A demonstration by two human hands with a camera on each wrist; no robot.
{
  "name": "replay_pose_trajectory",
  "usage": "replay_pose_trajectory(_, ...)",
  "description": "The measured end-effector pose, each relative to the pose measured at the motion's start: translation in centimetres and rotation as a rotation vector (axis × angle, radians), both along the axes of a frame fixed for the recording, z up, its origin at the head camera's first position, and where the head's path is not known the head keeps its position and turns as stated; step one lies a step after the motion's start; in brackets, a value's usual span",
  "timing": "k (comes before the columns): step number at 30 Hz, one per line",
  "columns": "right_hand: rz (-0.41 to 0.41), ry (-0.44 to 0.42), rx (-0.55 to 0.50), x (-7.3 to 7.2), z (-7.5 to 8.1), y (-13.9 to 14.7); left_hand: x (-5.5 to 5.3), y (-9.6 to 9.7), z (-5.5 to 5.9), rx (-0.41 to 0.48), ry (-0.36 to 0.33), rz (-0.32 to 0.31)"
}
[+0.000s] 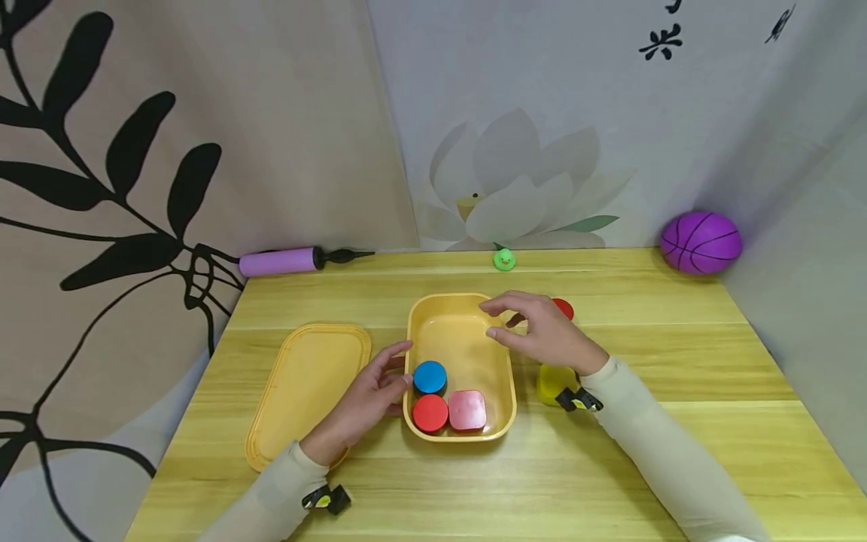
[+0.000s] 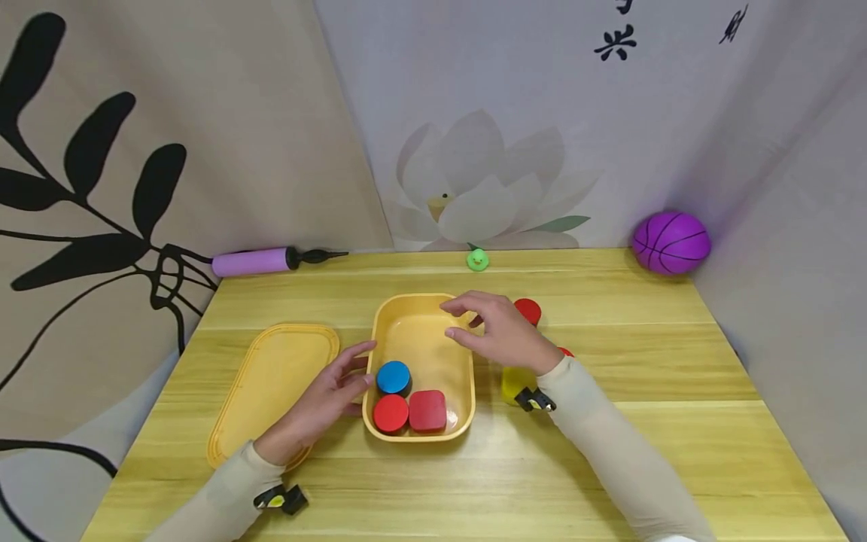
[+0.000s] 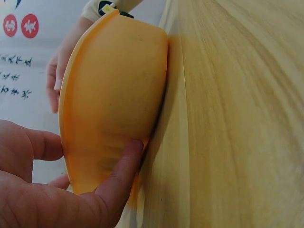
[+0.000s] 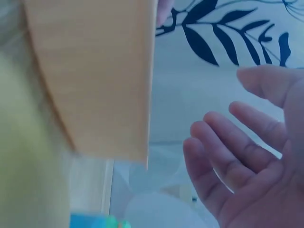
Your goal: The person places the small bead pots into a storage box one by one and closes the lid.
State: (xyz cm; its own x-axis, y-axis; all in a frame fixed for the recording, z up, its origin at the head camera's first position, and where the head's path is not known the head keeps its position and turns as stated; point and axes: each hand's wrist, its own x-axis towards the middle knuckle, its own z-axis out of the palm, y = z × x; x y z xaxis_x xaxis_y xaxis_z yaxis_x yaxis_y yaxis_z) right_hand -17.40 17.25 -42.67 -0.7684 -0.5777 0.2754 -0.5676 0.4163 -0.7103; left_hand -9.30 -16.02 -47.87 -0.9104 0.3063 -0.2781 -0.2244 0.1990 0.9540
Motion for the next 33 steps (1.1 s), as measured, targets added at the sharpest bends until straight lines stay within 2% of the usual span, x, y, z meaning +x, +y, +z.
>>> replay_pose_trajectory(5,-0.085,-0.025,-0.030,0.2,-0.3,2.9,0.0,0.0,-0.2,-0.002,0.005,0.000)
replay_pose_trajectory(13,-0.213,-0.015,0.039,0.9,-1.2,7.8,0.0,-0.2,-0.3,-0.004,0.002,0.000)
replay_pose_trajectory(21,-0.309,-0.066,0.060,2.2,-2.5,11.4,0.0,-0.1,-0.6,0.011,0.006,0.006)
replay_pose_trajectory(28,-0.315,-0.125,0.100,3.3,-4.1,13.3,0.0,-0.2,-0.5,0.004,-0.014,0.006)
replay_pose_trajectory(33,-0.267,-0.212,0.149,3.9,-4.7,14.1,0.0,-0.1,-0.4,0.009,-0.009,0.000)
